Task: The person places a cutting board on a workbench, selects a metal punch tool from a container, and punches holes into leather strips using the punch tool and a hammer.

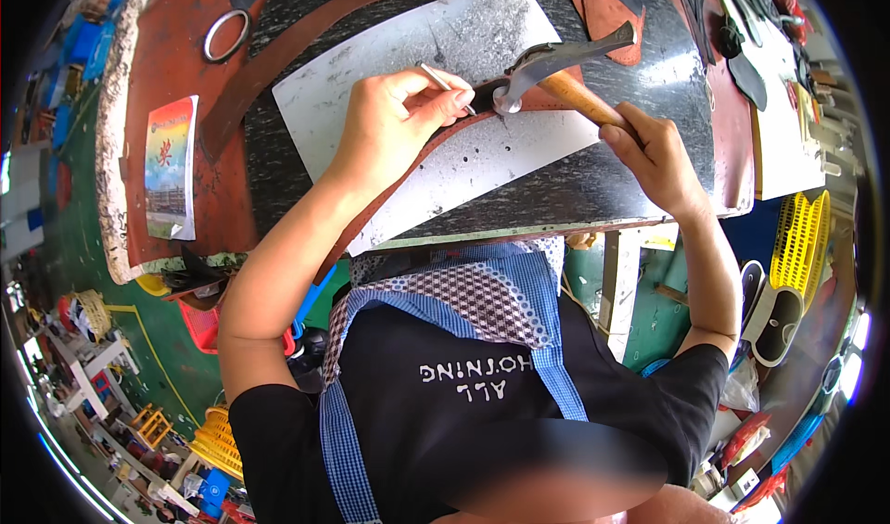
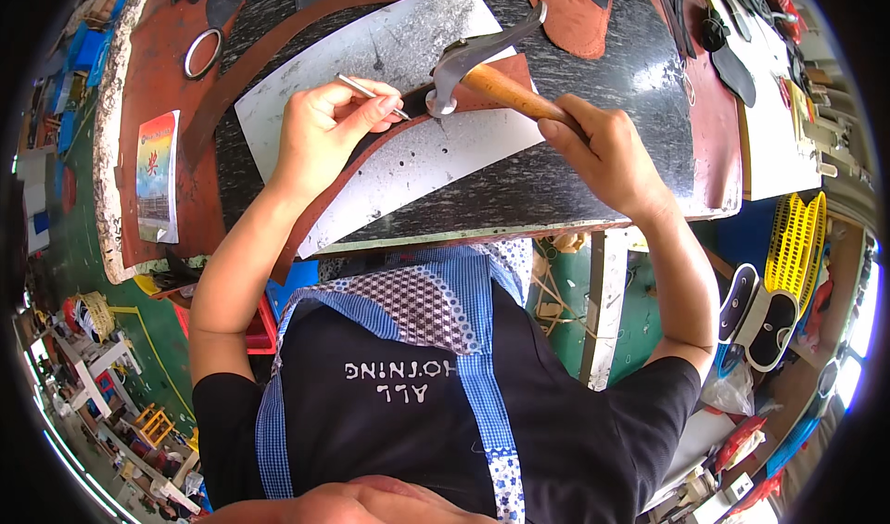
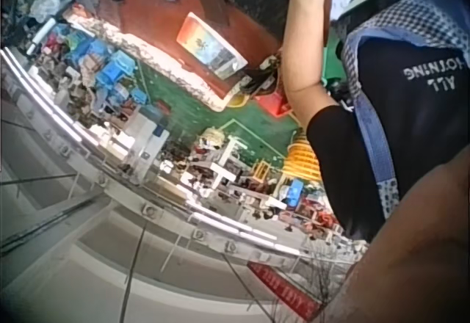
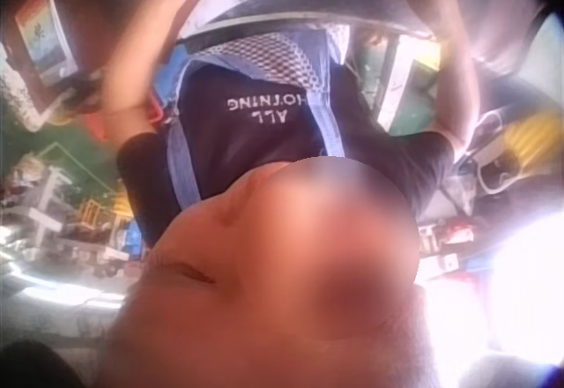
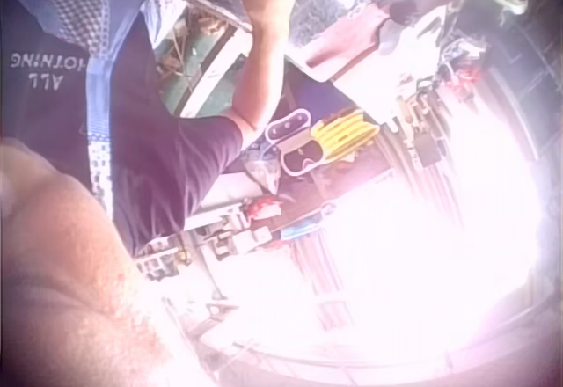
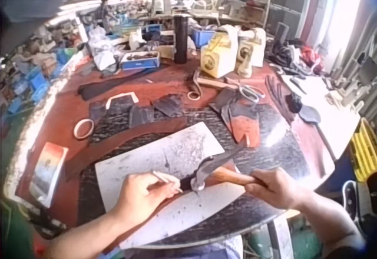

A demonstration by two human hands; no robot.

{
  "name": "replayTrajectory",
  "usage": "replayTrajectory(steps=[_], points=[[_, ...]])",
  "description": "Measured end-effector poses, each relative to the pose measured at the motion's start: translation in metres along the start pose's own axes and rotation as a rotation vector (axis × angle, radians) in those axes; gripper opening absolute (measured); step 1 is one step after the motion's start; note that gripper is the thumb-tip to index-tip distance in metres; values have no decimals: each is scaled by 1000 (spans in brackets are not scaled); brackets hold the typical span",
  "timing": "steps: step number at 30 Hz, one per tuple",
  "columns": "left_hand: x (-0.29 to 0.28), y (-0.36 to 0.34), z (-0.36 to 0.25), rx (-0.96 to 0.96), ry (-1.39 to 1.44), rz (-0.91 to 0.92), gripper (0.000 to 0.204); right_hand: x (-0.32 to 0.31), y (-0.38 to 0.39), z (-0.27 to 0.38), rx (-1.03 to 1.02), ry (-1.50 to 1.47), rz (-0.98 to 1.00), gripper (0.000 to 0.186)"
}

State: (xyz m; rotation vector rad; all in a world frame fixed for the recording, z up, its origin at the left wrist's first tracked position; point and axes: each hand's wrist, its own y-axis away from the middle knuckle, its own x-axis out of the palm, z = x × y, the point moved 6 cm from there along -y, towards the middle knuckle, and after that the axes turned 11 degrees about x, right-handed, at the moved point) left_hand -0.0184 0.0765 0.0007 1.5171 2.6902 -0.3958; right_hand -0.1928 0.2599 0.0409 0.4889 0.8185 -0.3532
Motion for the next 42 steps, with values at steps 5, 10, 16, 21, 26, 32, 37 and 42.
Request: replayTrajectory(steps=[5, 10, 16, 21, 26, 32, 37, 42], points=[[5, -3, -17, 174, -206, 36, 12, -14, 5, 3, -51, -131, -80, 30], [17, -5, -39, 449, -589, 89, 10, -33, 15, 21, -124, -368, -148, 41], [24, -3, -42, 499, -694, 142, 10, -15, 26, 32, -167, -72, -143, 33], [3, -3, -2, 19, 48, 7, 10, -14, 20, 17, -45, -127, -132, 33], [7, -8, -20, 169, -200, 121, 9, -19, 21, 16, -61, -193, -169, 35], [20, 1, -41, 457, -597, 174, 11, -26, 38, 42, -419, -329, -248, 39], [3, -2, -7, 65, 10, -3, 9, -15, 24, 23, -112, -111, -193, 40], [2, -4, -21, 91, -189, 138, 10, -21, 23, 26, -117, -240, -221, 44]])
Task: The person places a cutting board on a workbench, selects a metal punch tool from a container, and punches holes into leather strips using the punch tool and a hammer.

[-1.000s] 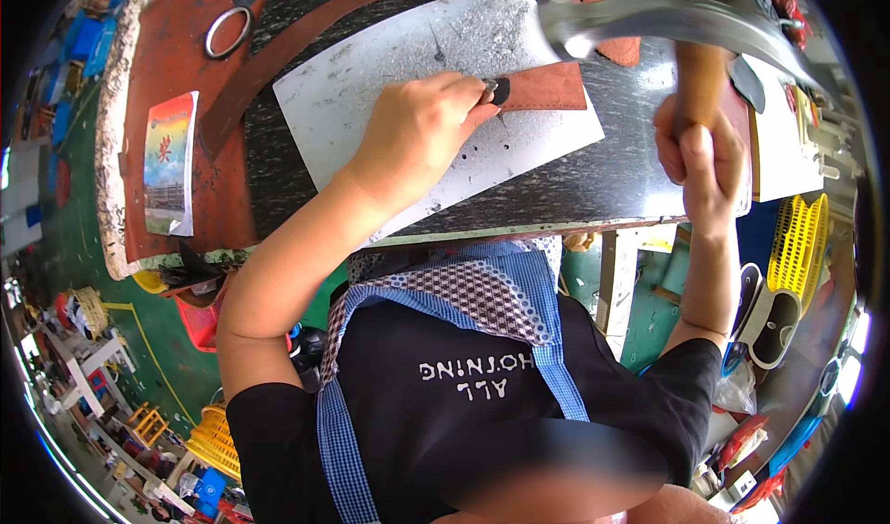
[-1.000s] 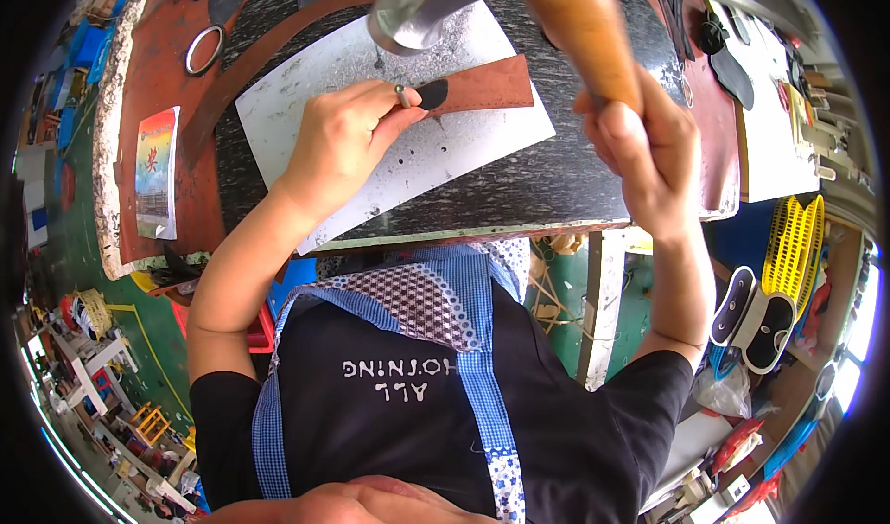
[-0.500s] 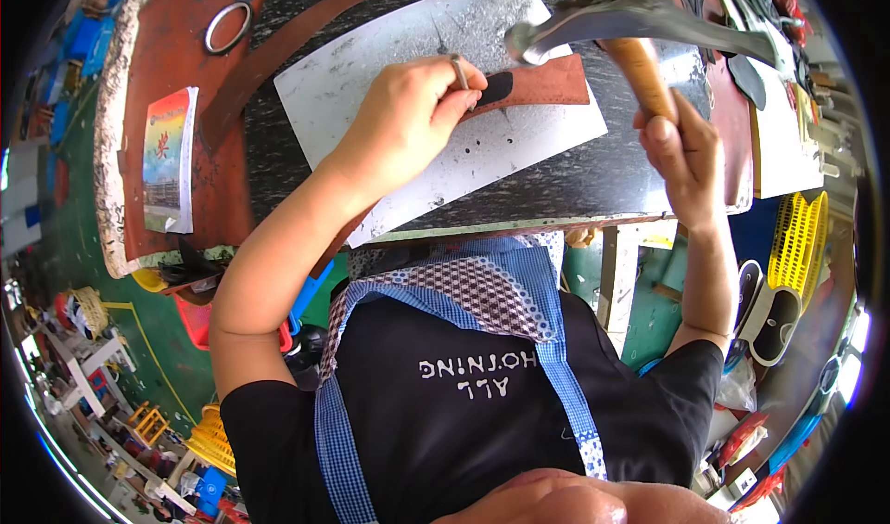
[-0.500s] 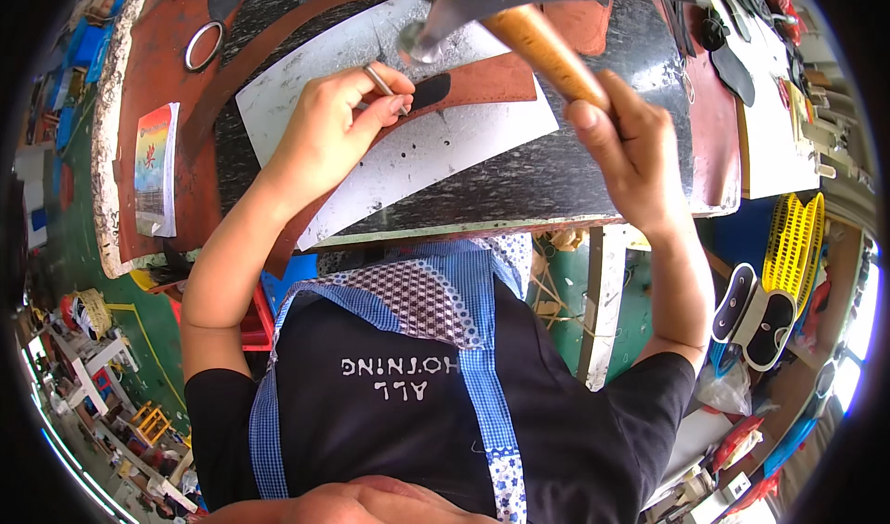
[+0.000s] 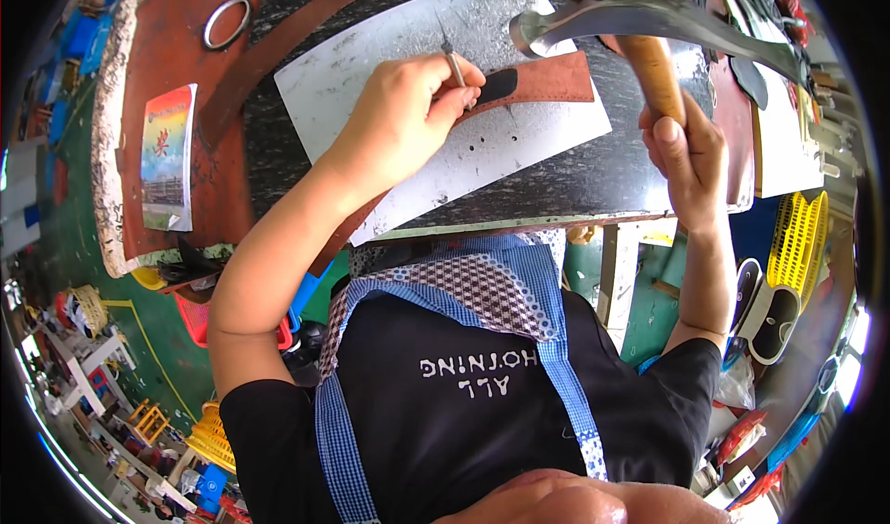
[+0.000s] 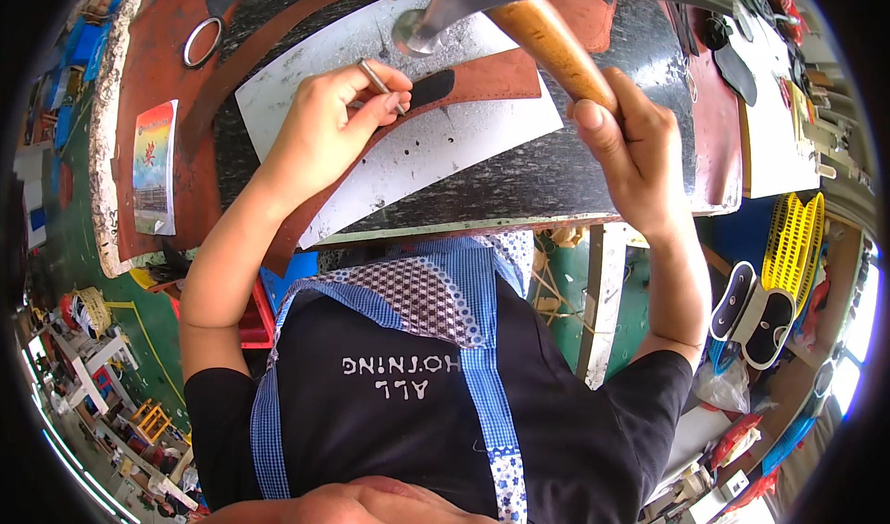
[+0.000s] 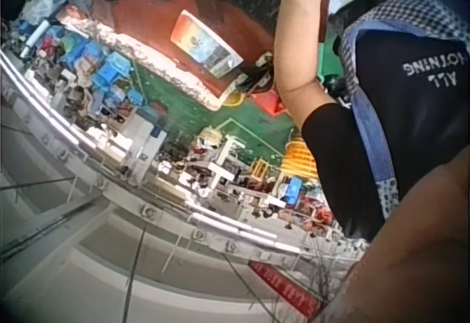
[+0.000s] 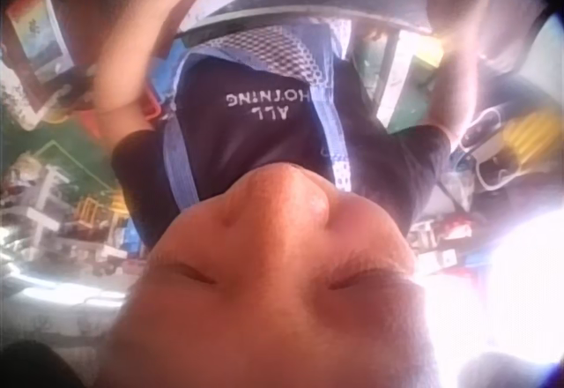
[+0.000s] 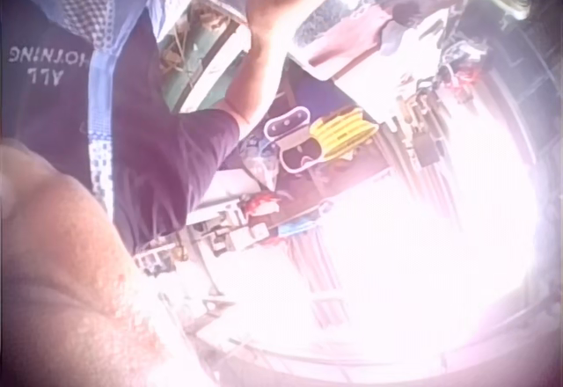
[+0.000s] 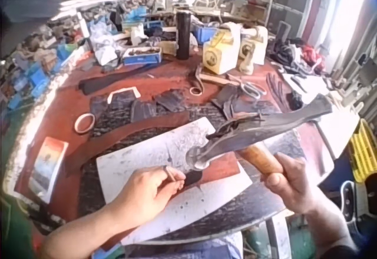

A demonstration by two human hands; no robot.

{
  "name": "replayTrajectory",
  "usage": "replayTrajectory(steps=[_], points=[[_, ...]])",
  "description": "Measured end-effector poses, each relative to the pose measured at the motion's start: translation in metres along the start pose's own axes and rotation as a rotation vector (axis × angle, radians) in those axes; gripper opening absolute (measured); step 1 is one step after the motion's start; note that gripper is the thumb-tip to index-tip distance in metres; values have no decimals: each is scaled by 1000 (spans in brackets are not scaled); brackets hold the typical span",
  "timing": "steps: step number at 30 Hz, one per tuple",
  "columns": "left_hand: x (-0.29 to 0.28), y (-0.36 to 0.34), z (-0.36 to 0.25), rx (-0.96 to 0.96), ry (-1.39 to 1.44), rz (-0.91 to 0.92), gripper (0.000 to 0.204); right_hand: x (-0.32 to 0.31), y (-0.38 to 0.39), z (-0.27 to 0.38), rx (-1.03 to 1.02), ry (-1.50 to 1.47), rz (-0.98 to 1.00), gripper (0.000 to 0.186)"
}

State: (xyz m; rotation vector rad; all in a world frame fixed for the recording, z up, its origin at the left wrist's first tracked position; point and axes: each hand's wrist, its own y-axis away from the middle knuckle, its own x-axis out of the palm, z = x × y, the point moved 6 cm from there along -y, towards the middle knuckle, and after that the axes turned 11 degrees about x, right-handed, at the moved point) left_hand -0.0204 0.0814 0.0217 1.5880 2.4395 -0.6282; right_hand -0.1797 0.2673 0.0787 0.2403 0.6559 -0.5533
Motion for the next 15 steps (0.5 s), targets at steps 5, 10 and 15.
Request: replayTrajectory(steps=[5, 10, 15], points=[[8, 2, -22, 324, -394, 30, 6, -6, 7, 20, -212, -152, 6, 34], [2, 9, 11, -92, -3, -40, 8, 12, 5, 5, -78, 98, 46, 29], [-3, 6, 5, -95, 58, 43, 13, 0, 0, 8, -21, -42, 1, 38]])
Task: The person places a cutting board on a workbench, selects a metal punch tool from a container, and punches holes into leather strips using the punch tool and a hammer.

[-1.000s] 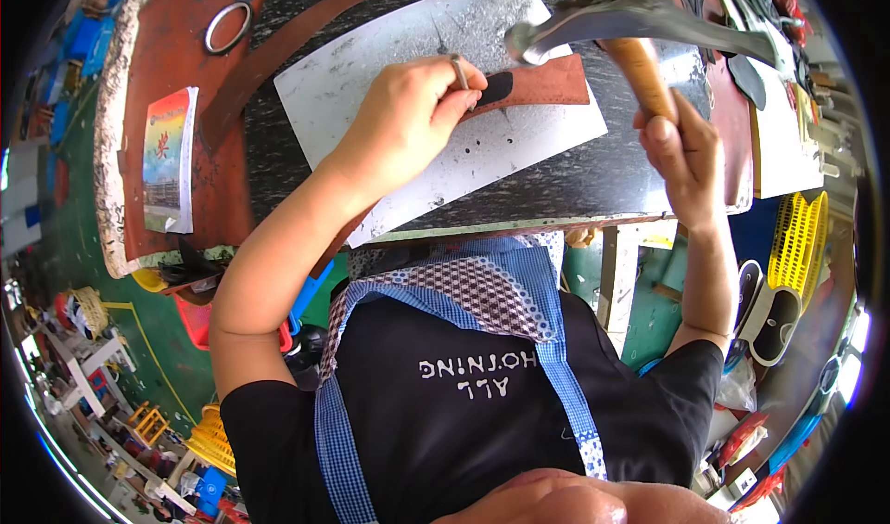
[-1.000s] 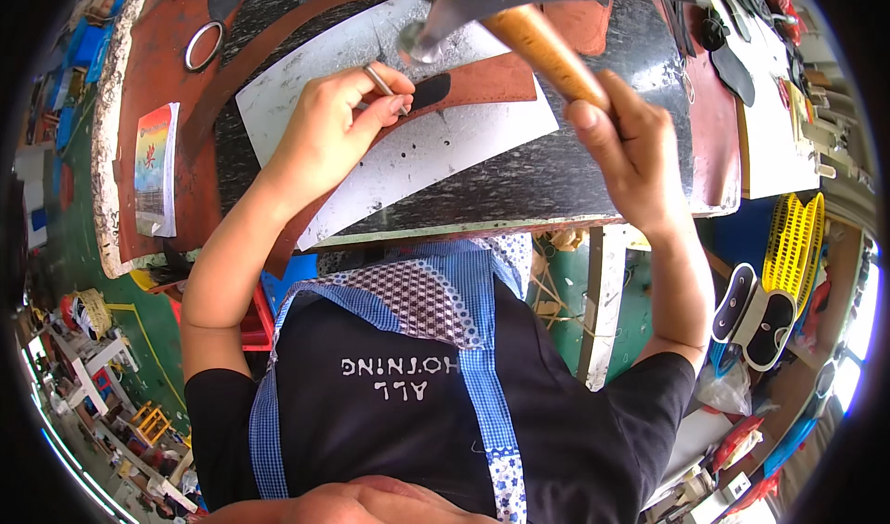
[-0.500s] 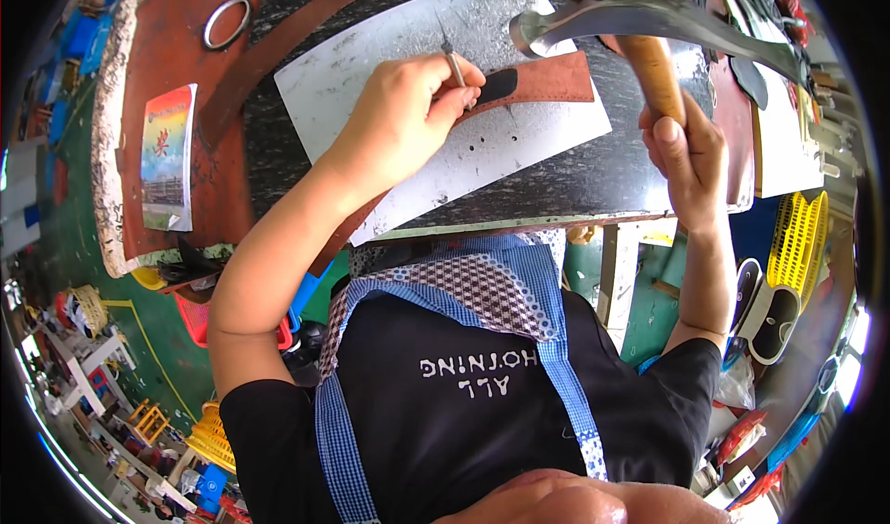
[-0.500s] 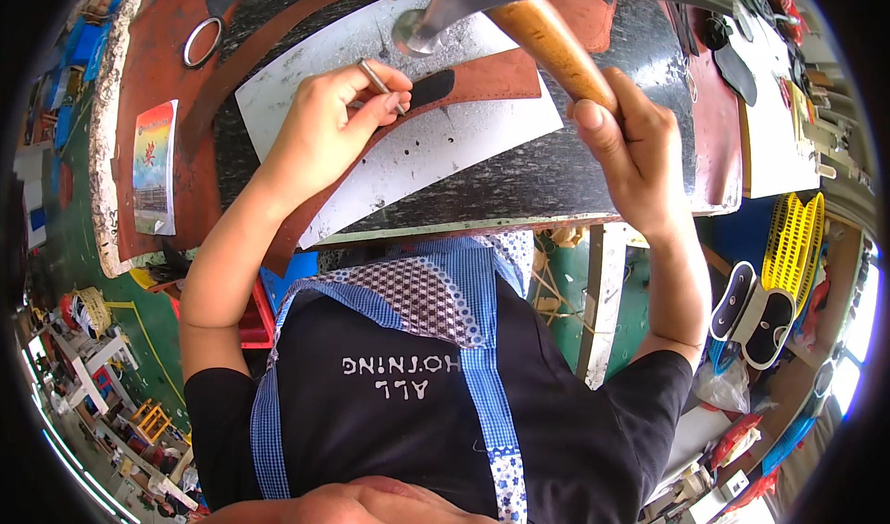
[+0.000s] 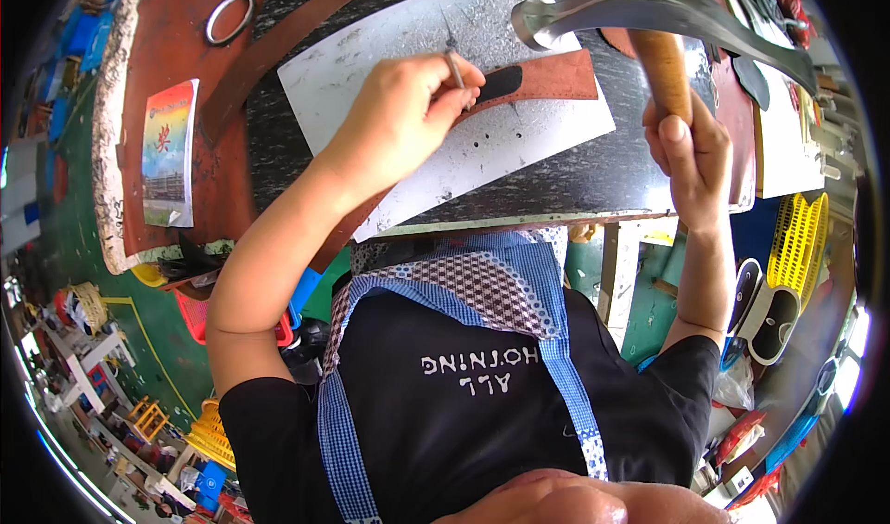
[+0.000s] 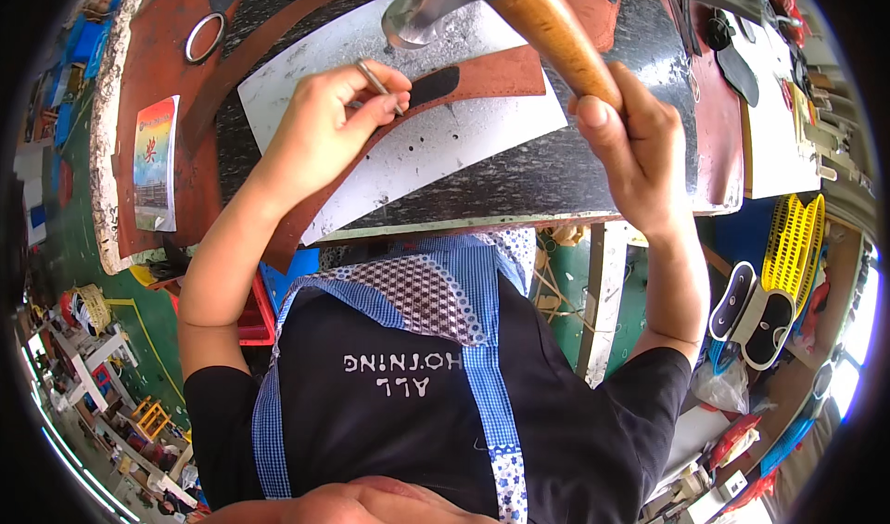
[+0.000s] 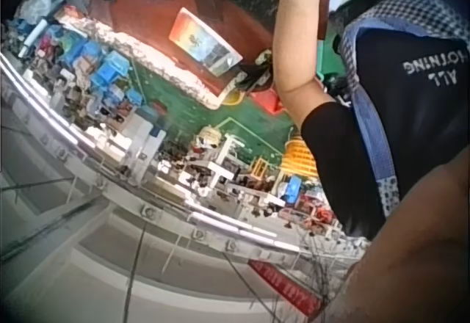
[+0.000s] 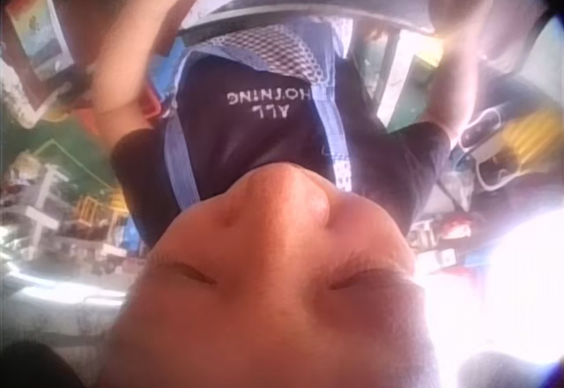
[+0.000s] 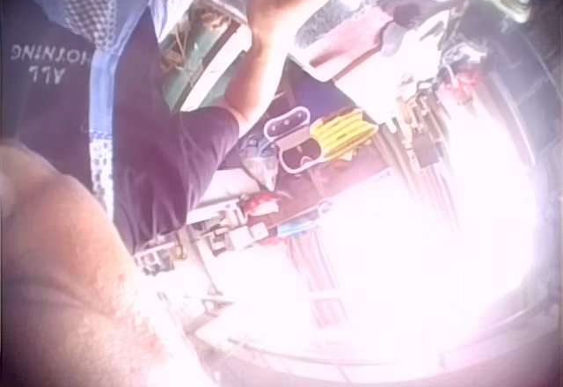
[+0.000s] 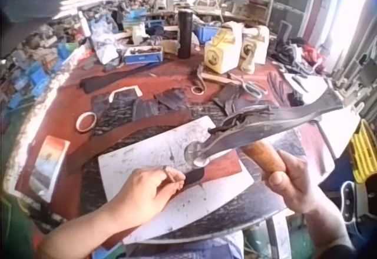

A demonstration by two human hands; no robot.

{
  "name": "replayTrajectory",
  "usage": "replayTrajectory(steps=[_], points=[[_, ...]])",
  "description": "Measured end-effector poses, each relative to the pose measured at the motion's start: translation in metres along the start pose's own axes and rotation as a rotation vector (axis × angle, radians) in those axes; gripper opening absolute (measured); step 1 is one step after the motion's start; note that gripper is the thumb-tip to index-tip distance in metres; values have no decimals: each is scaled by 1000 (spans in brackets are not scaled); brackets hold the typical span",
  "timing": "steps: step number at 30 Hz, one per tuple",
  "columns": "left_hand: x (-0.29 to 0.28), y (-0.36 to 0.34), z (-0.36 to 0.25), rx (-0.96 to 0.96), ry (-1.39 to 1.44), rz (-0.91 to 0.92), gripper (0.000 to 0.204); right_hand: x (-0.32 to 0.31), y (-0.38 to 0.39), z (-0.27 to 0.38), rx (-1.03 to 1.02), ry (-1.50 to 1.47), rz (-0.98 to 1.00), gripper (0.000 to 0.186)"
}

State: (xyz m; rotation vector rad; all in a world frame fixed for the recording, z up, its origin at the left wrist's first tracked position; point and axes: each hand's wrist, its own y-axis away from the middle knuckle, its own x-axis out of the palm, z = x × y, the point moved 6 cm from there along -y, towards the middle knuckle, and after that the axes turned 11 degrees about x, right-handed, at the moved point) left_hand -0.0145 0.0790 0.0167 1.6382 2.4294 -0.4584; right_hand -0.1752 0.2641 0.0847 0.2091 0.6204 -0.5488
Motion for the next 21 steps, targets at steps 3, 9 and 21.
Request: replayTrajectory(steps=[3, 9, 21], points=[[3, -2, -15, 157, -278, 74, 13, -11, 3, 19, -154, -130, -58, 42], [2, -2, -14, 199, -176, 13, 9, -25, 9, 22, -215, -355, -193, 59], [-7, 6, 18, -41, 171, -51, 10, 6, 6, -7, 38, -6, 30, 37]])
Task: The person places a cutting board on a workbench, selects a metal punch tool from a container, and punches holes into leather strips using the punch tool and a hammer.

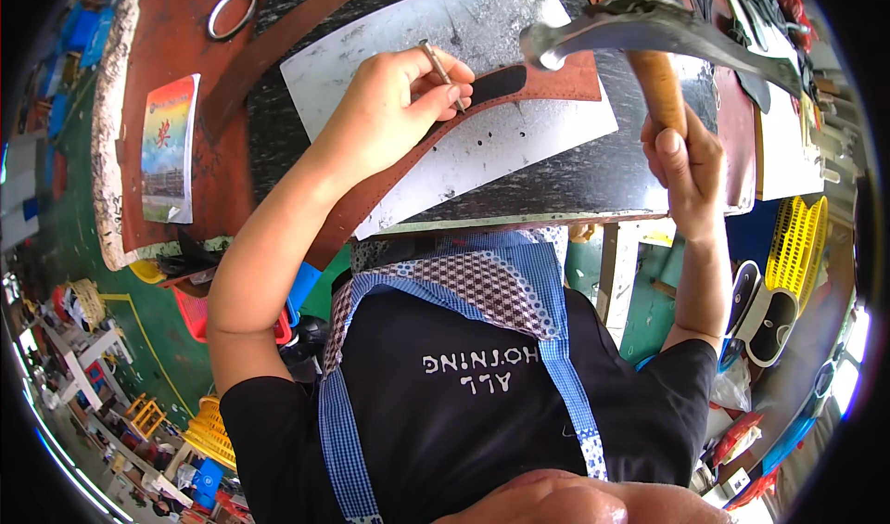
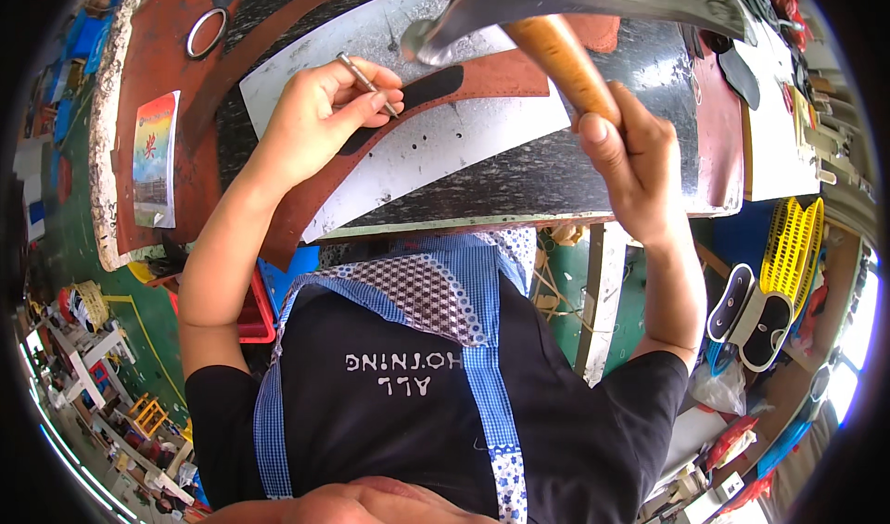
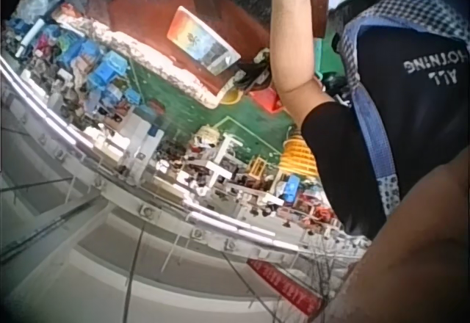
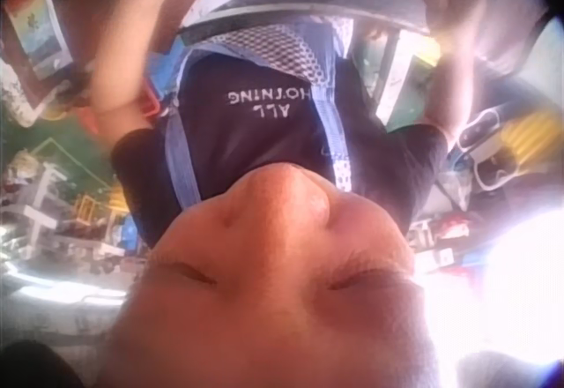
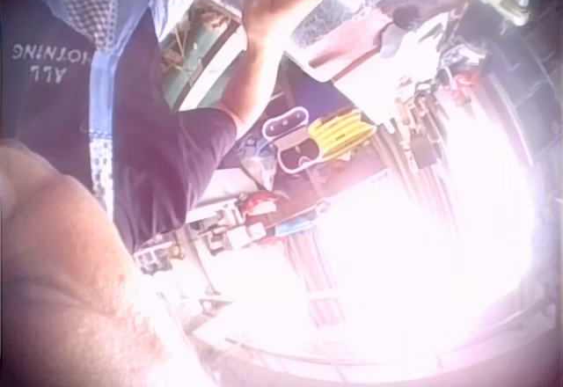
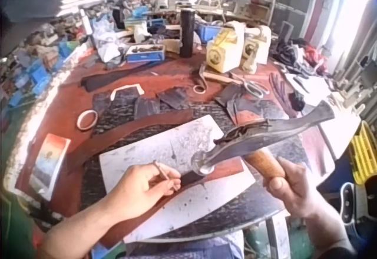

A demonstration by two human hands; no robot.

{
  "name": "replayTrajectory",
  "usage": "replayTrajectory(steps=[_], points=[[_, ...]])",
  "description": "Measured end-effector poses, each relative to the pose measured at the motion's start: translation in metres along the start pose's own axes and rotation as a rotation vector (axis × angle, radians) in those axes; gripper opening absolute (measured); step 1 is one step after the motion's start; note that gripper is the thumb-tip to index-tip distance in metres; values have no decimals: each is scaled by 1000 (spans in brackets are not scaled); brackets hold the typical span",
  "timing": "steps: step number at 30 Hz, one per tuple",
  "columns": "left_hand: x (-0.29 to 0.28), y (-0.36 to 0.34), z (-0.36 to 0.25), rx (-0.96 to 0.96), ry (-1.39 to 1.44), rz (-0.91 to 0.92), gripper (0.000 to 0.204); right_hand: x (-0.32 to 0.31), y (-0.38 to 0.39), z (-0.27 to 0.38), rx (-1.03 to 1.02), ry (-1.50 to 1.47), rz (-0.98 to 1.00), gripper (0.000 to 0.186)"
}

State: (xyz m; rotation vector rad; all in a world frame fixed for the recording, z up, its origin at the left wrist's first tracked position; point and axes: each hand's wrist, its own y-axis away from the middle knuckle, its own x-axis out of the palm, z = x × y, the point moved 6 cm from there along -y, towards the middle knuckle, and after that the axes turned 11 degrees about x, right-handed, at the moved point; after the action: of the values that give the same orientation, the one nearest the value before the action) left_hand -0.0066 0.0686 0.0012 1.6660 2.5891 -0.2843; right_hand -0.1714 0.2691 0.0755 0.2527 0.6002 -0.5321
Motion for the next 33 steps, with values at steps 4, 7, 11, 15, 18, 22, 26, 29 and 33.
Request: replayTrajectory(steps=[4, 7, 11, 15, 18, 22, 26, 29, 33], points=[[10, -1, -21, 136, -254, 63, 8, -7, 2, 17, -54, -22, -57, 42], [19, 4, -42, 417, -561, 35, 7, -10, 10, 24, -226, -149, -10, 39], [20, 14, -38, 422, -684, 89, 9, 17, 1, 15, -29, 210, 132, 31], [0, 10, -3, -21, 60, -23, 14, 13, -1, -1, 55, 154, 96, 33], [2, 8, -9, 14, -137, 43, 11, 9, -3, 2, -5, 99, 29, 34], [11, 6, -33, 238, -408, 56, 9, -4, 2, 27, -113, -30, -48, 38], [21, 18, -46, 450, -694, 52, 8, 15, 6, 22, -128, 147, 88, 30], [7, 17, -23, 158, -338, -23, 9, 19, -1, 10, -36, 220, 121, 28], [-1, 16, -9, 15, -28, -36, 13, 14, 0, 0, 37, 149, 74, 34]])
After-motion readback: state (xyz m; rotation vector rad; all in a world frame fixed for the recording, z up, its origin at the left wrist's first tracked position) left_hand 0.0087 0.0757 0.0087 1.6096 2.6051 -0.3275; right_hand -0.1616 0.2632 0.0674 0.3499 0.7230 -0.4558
